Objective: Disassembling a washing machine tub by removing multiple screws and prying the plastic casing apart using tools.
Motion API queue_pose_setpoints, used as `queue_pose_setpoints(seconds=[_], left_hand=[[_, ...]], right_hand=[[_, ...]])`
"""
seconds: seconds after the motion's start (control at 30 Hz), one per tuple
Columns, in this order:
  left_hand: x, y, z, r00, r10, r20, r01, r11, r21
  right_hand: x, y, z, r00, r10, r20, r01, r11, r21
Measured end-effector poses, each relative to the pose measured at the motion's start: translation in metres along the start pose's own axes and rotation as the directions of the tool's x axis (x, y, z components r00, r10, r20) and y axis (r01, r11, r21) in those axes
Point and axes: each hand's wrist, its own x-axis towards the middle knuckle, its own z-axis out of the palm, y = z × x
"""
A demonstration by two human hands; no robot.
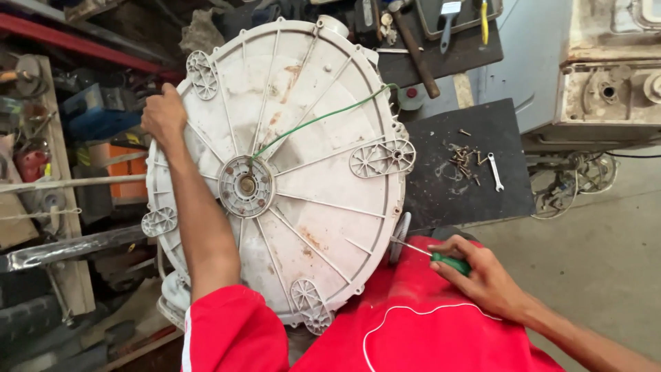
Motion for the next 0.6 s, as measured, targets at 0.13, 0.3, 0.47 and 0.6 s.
queue_pose_setpoints(seconds=[0.13,0.3,0.47,0.6], left_hand=[[0.003,-0.001,0.006,1.0,-0.001,0.001,0.001,1.0,0.0],[-0.002,0.001,0.002,0.999,0.013,-0.031,-0.013,1.0,-0.019],[-0.001,0.002,0.005,0.999,0.014,-0.036,-0.015,1.0,-0.025],[0.003,0.001,0.008,0.999,0.001,-0.039,-0.001,1.0,-0.001]], right_hand=[[-0.004,-0.038,-0.013,0.998,0.054,-0.045,-0.061,0.984,-0.166],[0.031,0.041,-0.007,0.962,-0.268,0.042,0.268,0.909,-0.319],[0.035,0.028,-0.005,0.949,-0.309,0.061,0.308,0.869,-0.387],[0.009,-0.046,-0.009,0.997,-0.079,0.019,0.079,0.889,-0.451]])
